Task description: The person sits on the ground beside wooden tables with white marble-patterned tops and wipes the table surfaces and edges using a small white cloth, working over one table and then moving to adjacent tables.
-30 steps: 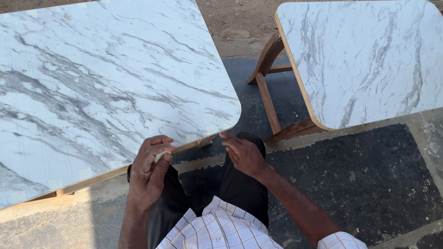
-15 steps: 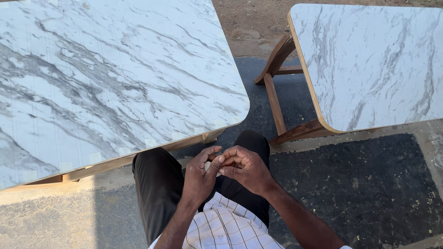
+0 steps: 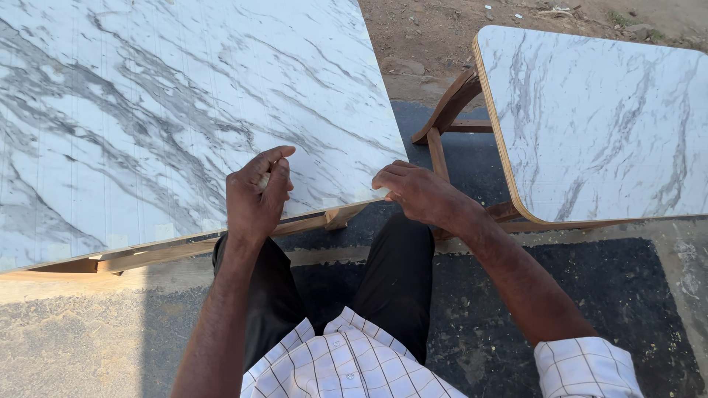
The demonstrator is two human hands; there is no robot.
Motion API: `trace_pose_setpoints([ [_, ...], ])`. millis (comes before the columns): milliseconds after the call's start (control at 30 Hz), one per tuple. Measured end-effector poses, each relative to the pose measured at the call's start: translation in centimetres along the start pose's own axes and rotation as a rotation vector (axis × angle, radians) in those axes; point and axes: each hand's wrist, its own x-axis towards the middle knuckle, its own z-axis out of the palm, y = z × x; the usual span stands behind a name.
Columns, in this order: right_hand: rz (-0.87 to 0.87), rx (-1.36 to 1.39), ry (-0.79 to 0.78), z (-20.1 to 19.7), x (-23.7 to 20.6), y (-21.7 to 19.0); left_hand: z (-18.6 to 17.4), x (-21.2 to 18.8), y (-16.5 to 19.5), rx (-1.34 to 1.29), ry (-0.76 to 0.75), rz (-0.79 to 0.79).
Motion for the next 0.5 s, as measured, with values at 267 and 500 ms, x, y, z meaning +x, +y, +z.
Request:
trace_pose_setpoints([
  [267, 0.072, 0.049, -0.024, 0.8, -0.3, 1.1, -0.4, 0.9, -1.3, 0.071, 0.054, -0.085],
  [500, 0.093, -0.032, -0.08, 1.3, -0.8, 2.1, -0.7, 0.6, -1.8, 0.058, 0.036, -0.072],
])
